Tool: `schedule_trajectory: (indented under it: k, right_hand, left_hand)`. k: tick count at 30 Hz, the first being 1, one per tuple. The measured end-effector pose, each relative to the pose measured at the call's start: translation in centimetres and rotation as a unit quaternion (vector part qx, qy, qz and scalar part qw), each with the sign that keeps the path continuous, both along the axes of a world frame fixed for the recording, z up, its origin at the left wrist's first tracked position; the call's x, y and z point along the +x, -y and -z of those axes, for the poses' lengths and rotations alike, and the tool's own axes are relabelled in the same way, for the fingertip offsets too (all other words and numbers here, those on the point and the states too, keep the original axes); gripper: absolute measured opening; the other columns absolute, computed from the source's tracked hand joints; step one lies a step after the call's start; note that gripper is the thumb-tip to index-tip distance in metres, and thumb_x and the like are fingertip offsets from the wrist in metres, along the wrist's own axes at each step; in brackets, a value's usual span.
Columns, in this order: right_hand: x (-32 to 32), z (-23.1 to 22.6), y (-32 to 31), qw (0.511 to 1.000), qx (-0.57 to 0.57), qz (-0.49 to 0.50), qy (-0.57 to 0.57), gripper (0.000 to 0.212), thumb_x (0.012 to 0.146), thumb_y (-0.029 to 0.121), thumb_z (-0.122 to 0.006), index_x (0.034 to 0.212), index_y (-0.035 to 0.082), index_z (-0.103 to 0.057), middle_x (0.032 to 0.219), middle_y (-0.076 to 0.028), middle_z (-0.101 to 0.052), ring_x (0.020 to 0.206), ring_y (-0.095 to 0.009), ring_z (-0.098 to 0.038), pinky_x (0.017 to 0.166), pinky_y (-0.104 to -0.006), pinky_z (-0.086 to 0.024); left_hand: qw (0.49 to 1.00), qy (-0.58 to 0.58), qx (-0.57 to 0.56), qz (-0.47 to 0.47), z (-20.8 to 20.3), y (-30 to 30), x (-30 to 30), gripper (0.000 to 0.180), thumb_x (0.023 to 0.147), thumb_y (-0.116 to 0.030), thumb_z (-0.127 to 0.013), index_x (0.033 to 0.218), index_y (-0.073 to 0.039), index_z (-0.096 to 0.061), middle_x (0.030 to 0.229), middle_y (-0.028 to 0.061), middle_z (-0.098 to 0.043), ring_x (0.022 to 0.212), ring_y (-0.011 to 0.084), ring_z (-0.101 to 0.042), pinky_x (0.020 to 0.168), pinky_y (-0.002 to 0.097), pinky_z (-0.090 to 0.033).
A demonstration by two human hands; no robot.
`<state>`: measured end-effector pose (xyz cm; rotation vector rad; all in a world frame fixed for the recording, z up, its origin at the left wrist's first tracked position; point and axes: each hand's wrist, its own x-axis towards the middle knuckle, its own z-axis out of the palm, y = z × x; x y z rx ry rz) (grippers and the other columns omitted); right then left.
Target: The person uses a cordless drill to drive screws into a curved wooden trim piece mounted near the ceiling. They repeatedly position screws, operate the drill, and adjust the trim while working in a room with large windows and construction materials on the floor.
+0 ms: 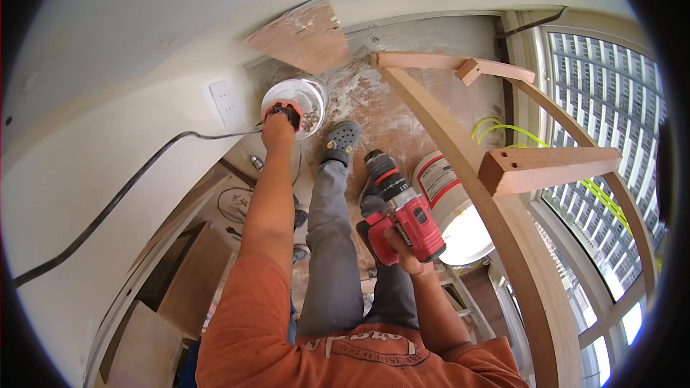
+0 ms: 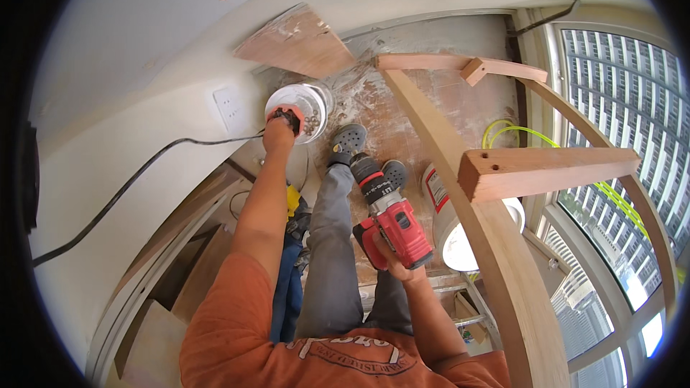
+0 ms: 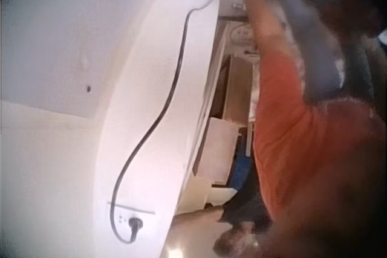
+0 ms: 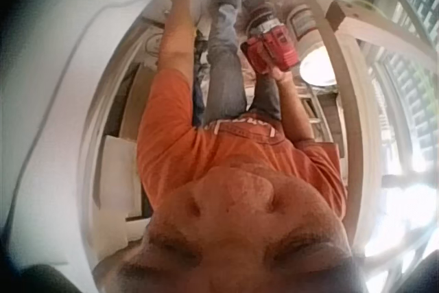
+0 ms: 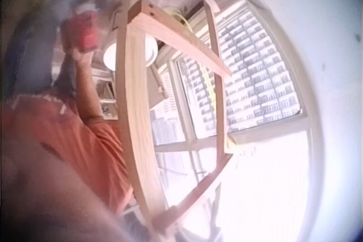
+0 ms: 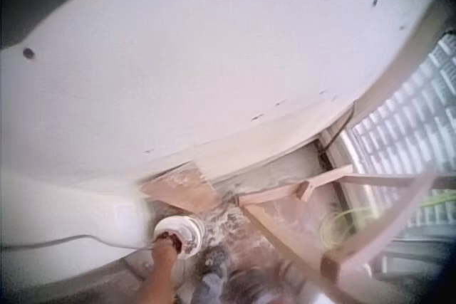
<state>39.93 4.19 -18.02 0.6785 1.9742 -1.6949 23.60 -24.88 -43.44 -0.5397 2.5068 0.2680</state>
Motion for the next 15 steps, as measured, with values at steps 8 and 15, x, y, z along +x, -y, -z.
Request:
schedule_trajectory:
  k: [8,15]
  right_hand:
    - [-2.9,-3.0,1.1,0.995,0.018,-0.053,-0.078,0.026,0.088,0.018,-0.065,0.111,0.005,-0.064,0.103,-0.012,-0.067,0.098,-0.029,-0.064,0.085,-0.0377,-0.049]
    - [-5.2,-5.6,1.6,0.99,-0.097,0.074,-0.065,0.031,0.086,0.014,-0.066,0.115,0.006,-0.062,0.103,-0.008,-0.065,0.096,-0.02,-0.062,0.084,-0.0351,-0.049]
  left_hand:
    - [0.994,-0.073,0.075,0.01,-0.6,3.2,1.7,0.019,0.081,-0.016,-0.065,0.095,-0.003,-0.068,0.094,0.0176,-0.069,0.086,0.0364,-0.066,0.077,0.0445,-0.052]
    - [0.693,-0.017,0.569,-0.441,-16.4,-5.4,-1.7,0.016,0.089,-0.009,-0.066,0.101,0.0,-0.06,0.092,0.0071,-0.065,0.087,0.0204,-0.066,0.072,0.0329,-0.055]
